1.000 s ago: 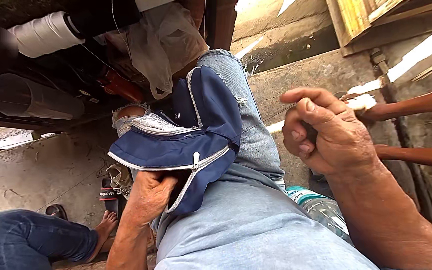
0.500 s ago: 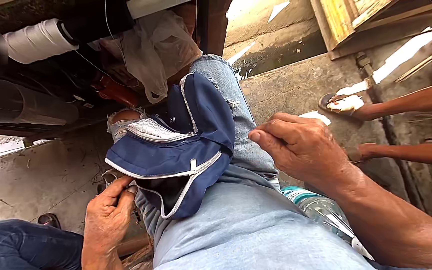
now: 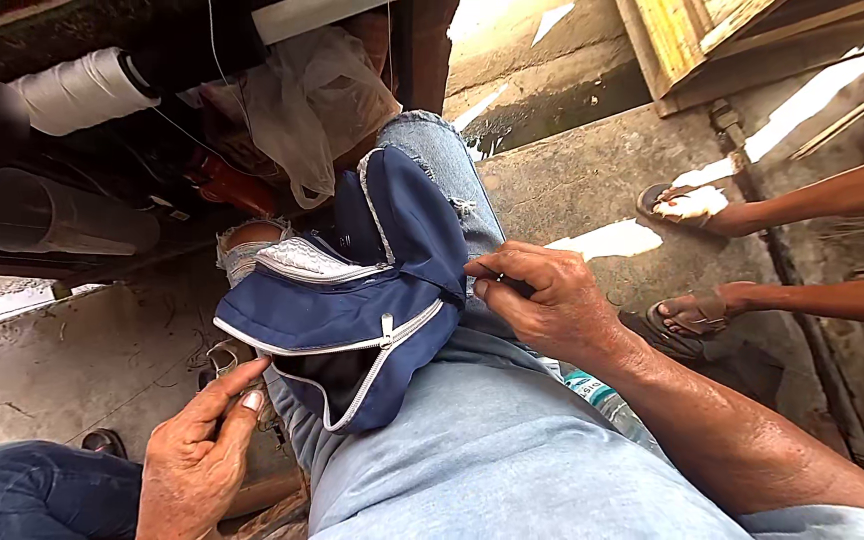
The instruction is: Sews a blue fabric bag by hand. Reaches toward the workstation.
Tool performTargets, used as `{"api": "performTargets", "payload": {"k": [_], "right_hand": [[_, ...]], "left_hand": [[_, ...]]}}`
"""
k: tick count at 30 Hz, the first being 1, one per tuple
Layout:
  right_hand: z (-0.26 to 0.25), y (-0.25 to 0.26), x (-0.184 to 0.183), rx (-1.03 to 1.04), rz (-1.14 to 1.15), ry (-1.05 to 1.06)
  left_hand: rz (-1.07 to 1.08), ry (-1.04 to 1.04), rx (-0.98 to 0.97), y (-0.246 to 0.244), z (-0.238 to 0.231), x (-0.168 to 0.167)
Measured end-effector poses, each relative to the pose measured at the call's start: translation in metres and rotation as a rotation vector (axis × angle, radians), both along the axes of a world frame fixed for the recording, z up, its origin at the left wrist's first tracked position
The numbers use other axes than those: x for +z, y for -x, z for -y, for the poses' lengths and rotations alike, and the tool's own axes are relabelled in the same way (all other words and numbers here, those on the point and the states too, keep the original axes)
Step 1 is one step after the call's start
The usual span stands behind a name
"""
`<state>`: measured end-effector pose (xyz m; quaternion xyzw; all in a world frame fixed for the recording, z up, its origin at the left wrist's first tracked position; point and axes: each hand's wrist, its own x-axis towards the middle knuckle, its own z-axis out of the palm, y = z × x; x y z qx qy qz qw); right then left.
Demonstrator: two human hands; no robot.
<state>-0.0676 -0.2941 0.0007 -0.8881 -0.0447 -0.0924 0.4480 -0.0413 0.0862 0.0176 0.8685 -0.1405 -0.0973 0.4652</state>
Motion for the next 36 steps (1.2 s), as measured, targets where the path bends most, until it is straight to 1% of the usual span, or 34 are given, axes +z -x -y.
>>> {"api": "performTargets", "payload": {"k": [2,5,7,8,10,13,14,16,18,19,21,23,24,26,28,29,32,34,36], "right_hand": [[0.001,0.003,0.006,-0.068,0.035,0.041],[0.001,0.009,0.012,-0.149,0.013,0.200],[-0.001,0.012,0.013,-0.174,-0.008,0.294],[-0.001,0.013,0.015,-0.171,-0.027,0.302],[0.000,0.015,0.018,-0.131,-0.102,0.242],[0.001,0.014,0.018,-0.033,-0.250,0.054],[0.000,0.013,0.014,-0.010,-0.266,0.024],[-0.004,0.013,0.001,0.009,-0.235,0.010],[-0.002,0.013,-0.006,0.015,-0.145,-0.012],[0.000,0.011,-0.005,0.026,-0.114,-0.032],[0.006,0.009,0.006,0.060,-0.080,-0.090],[0.010,0.004,0.017,0.103,-0.063,-0.133],[0.011,0.001,0.021,0.125,-0.052,-0.141],[0.010,-0.007,0.026,0.164,-0.018,-0.122],[0.009,-0.013,0.029,0.184,0.027,-0.089],[0.008,-0.014,0.030,0.187,0.051,-0.074],[0.011,-0.018,0.029,0.176,0.106,-0.038],[0.015,-0.017,0.028,0.168,0.103,-0.045],[0.019,-0.015,0.027,0.174,0.079,-0.022]], "left_hand": [[0.012,-0.004,-0.007,0.000,-0.004,0.003],[0.018,-0.017,-0.020,-0.002,-0.006,0.006],[0.019,-0.015,-0.028,-0.003,-0.003,0.007],[0.016,-0.015,-0.030,-0.003,-0.001,0.008],[0.013,-0.017,-0.041,-0.003,0.002,0.008],[0.016,-0.035,-0.065,-0.002,0.000,0.011],[0.016,-0.039,-0.071,-0.001,-0.001,0.012],[0.048,-0.069,-0.071,0.001,-0.003,0.019],[0.186,-0.155,-0.026,0.001,-0.003,0.026],[0.277,-0.214,0.018,0.001,0.000,0.030],[0.451,-0.274,0.099,-0.003,0.016,0.037],[0.546,-0.223,0.073,-0.009,0.050,0.044],[0.543,-0.189,-0.003,-0.011,0.072,0.050],[0.501,-0.184,-0.232,-0.020,0.117,0.058],[0.470,-0.244,-0.429,-0.035,0.156,0.052],[0.438,-0.258,-0.493,-0.042,0.169,0.045],[0.343,-0.222,-0.552,-0.057,0.190,0.030],[0.307,-0.183,-0.552,-0.060,0.194,0.024],[0.240,-0.121,-0.510,-0.058,0.192,0.020]]}}
